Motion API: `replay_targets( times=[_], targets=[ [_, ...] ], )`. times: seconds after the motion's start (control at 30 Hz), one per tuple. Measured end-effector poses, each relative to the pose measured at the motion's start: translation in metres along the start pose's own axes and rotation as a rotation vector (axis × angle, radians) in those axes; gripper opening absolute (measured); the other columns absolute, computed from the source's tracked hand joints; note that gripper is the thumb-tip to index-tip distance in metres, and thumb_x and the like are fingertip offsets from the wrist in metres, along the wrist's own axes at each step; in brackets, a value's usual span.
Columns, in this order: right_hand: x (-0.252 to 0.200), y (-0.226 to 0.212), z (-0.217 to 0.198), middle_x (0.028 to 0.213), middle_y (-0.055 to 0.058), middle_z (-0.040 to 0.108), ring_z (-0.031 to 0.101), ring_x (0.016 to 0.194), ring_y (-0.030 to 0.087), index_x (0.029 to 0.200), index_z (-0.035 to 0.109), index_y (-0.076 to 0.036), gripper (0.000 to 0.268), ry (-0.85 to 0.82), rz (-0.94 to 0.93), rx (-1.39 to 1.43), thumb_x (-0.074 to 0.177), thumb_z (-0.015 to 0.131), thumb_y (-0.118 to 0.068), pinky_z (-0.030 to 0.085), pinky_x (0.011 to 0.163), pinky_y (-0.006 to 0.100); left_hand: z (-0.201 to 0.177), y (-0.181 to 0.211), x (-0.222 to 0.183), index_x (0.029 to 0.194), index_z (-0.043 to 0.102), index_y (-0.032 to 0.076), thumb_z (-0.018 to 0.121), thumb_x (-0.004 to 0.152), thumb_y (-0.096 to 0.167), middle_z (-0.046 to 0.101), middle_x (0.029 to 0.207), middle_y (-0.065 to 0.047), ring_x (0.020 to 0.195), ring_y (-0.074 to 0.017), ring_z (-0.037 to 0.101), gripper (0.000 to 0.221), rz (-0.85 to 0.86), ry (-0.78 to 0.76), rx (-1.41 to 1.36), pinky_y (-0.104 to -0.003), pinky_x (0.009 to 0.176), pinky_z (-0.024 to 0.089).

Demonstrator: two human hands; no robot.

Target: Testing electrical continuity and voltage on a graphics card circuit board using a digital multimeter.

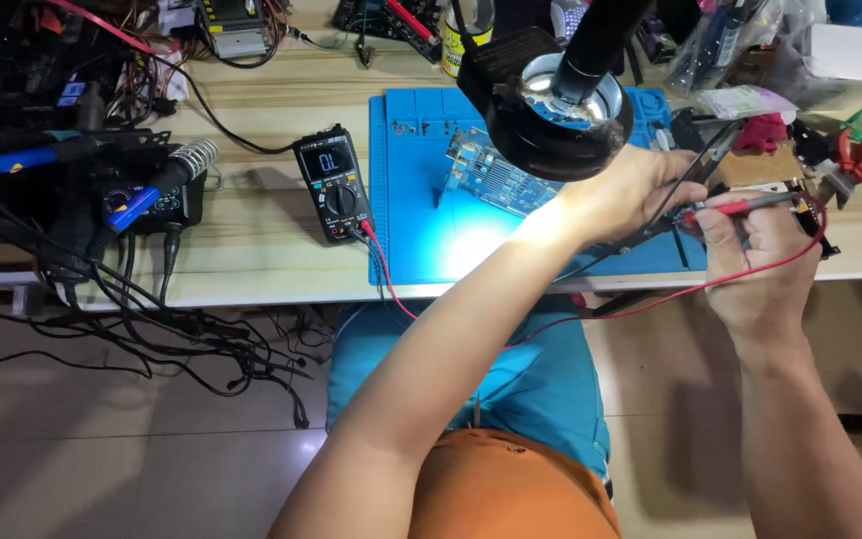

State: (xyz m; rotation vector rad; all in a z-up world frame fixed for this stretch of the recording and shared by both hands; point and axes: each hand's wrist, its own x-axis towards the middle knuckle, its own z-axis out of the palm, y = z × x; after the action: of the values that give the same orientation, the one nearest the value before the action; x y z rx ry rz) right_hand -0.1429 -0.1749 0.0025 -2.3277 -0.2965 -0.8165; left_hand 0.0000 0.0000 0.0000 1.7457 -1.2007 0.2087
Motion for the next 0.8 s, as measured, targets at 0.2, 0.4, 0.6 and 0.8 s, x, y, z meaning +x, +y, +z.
replay_targets(
  times=[0.2,0.4,0.6,0.8],
  targets=[
    [0.000,-0.005,-0.001,0.122,0.024,0.074,0.072,0.105,0.035,0.123,0.072,0.011,0.018,0.022,-0.046,-0.044,0.129,0.072,-0.006,0.057,0.095,0.043,-0.001,0.002,-0.001,0.094,0.063,0.018,0.058,0.106,0.042,0.056,0.067,0.002,0.063,-0.0150,0.053,0.027,0.000,-0.005,0.005,-0.034,0.063,0.047],
    [-0.002,-0.003,-0.001,0.118,0.024,0.076,0.073,0.100,0.033,0.123,0.073,0.010,0.014,-0.013,-0.051,-0.049,0.129,0.071,-0.003,0.058,0.092,0.042,0.001,-0.004,-0.001,0.090,0.060,0.017,0.059,0.105,0.043,0.050,0.070,0.002,0.067,-0.0149,0.049,0.030,0.025,0.023,-0.069,-0.034,0.065,0.044],
    [-0.003,-0.008,-0.006,0.124,0.026,0.076,0.071,0.119,0.042,0.124,0.075,0.009,0.016,-0.005,-0.073,-0.126,0.124,0.073,-0.007,0.053,0.110,0.050,0.009,-0.009,0.000,0.109,0.068,0.014,0.059,0.108,0.036,0.077,0.093,-0.002,0.086,-0.0152,0.072,0.024,-0.009,-0.003,-0.130,-0.035,0.082,0.055],
    [-0.018,-0.047,-0.005,0.106,0.025,0.076,0.075,0.098,0.039,0.116,0.061,0.012,0.015,0.307,-0.160,0.042,0.125,0.054,0.002,0.059,0.099,0.048,-0.008,0.031,-0.014,0.103,0.053,0.011,0.065,0.106,0.041,0.079,0.090,-0.017,0.091,-0.0495,0.076,0.032,-0.178,-0.006,0.053,-0.051,0.067,0.050]
  ],
)
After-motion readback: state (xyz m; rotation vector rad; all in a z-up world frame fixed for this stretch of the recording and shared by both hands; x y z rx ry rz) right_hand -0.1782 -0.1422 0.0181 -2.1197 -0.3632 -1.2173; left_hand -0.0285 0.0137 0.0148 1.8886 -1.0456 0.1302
